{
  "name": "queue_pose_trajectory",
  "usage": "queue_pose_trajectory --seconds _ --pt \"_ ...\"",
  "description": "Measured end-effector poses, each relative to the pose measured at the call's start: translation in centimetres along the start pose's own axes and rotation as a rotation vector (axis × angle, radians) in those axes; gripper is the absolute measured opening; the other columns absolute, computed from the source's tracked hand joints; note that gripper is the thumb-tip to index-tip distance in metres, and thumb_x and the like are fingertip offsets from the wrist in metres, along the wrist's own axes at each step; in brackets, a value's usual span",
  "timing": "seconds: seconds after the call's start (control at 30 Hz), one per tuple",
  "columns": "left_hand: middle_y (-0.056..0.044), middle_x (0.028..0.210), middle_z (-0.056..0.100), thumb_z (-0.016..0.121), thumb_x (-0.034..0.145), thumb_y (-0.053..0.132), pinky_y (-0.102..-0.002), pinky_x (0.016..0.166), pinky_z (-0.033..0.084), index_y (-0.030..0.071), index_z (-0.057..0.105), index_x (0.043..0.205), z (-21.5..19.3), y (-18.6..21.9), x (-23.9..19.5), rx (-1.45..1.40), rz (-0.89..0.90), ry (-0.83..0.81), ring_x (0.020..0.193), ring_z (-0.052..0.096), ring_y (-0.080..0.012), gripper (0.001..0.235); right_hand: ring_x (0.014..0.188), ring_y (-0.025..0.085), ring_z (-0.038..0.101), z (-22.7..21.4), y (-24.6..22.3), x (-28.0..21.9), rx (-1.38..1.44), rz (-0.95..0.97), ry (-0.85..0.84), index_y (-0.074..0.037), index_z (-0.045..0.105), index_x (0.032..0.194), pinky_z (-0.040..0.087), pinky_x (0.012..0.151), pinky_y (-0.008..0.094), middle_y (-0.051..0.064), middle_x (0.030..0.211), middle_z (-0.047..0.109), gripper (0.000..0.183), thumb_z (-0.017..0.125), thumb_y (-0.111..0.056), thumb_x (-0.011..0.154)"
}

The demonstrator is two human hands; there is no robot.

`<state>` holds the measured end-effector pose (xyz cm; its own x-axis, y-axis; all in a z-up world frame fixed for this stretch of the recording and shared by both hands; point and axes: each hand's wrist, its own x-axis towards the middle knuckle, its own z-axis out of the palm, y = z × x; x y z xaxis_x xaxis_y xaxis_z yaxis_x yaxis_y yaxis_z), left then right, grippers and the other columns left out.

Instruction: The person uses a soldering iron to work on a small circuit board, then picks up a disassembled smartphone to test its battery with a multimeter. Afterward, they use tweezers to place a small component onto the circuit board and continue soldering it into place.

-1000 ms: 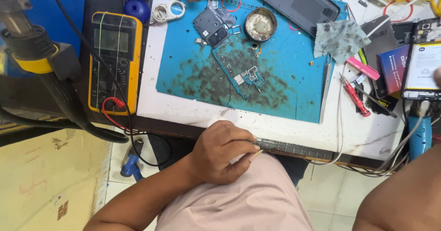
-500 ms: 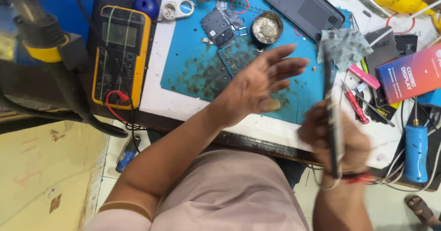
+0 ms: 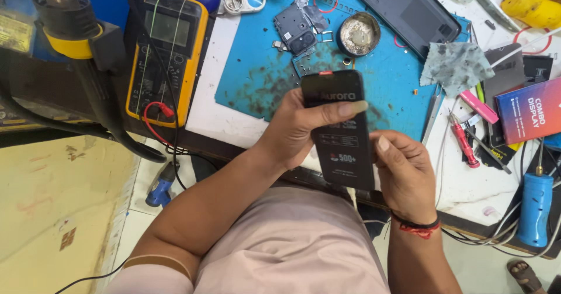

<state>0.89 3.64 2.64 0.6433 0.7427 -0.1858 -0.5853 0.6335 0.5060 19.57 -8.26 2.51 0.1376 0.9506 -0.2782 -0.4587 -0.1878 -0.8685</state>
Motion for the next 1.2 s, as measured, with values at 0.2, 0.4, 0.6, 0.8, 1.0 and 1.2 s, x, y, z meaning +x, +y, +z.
queue_pose_trajectory --seconds 0.2,0.4,0.6,0.8,1.0,1.2 --pt "-0.006 0.103 0.075 0.078 0.093 0.001 -0.031 0.087 0.058 0.003 0.074 0.109 -0.5 -1.4 -0.6 0.020 0.008 0.060 0.095 0.071 -0.0144 0.017 0.090 0.018 0.072 0.2 -0.8 1.1 -0.168 -0.038 0.013 0.006 0.072 0.113 0.057 0.088 0.032 0.013 0.102 0.076 0.019 0.065 -0.008 0.103" --pt "-0.006 0.100 0.076 0.078 0.092 0.004 -0.032 0.086 0.058 0.004 0.074 0.108 -0.9 -1.6 -0.7 0.018 -0.032 0.027 0.093 0.071 -0.0148 0.016 0.081 0.017 0.070 -0.4 -1.9 2.0 -0.231 -0.004 -0.043 0.008 0.074 0.105 0.057 0.078 0.031 0.014 0.094 0.075 0.013 0.067 0.001 0.098" --pt "-0.007 0.098 0.076 0.079 0.094 0.005 -0.034 0.085 0.058 0.004 0.075 0.104 -1.1 -1.5 -0.8 0.029 -0.042 -0.025 0.090 0.072 -0.0160 0.011 0.077 0.017 0.070 -1.2 -2.3 2.5 -0.244 0.023 -0.129 0.008 0.076 0.103 0.057 0.075 0.030 0.015 0.092 0.077 0.013 0.069 0.003 0.093" --pt "-0.006 0.098 0.076 0.079 0.093 0.005 -0.033 0.085 0.058 0.004 0.075 0.106 -1.1 -1.7 -0.7 0.050 -0.051 0.007 0.091 0.072 -0.0156 0.014 0.077 0.017 0.071 -1.6 -2.3 2.7 -0.243 0.024 -0.146 0.007 0.076 0.102 0.057 0.074 0.030 0.015 0.092 0.077 0.012 0.071 0.003 0.092" --pt "-0.006 0.099 0.076 0.079 0.092 0.007 -0.033 0.086 0.058 0.005 0.074 0.108 -1.3 -1.8 -0.5 0.032 -0.051 0.016 0.092 0.072 -0.0150 0.017 0.075 0.017 0.070 -1.0 -2.7 2.3 -0.298 0.042 -0.094 0.008 0.076 0.102 0.057 0.070 0.029 0.015 0.092 0.077 0.013 0.071 0.002 0.092" --pt "-0.005 0.100 0.075 0.079 0.093 0.007 -0.032 0.087 0.057 0.005 0.074 0.109 -1.1 -2.0 -0.4 0.038 -0.051 0.013 0.093 0.071 -0.0143 0.016 0.076 0.017 0.070 -1.4 -2.5 2.5 -0.226 0.033 -0.117 0.008 0.076 0.104 0.057 0.071 0.030 0.016 0.093 0.076 0.014 0.071 0.002 0.093"
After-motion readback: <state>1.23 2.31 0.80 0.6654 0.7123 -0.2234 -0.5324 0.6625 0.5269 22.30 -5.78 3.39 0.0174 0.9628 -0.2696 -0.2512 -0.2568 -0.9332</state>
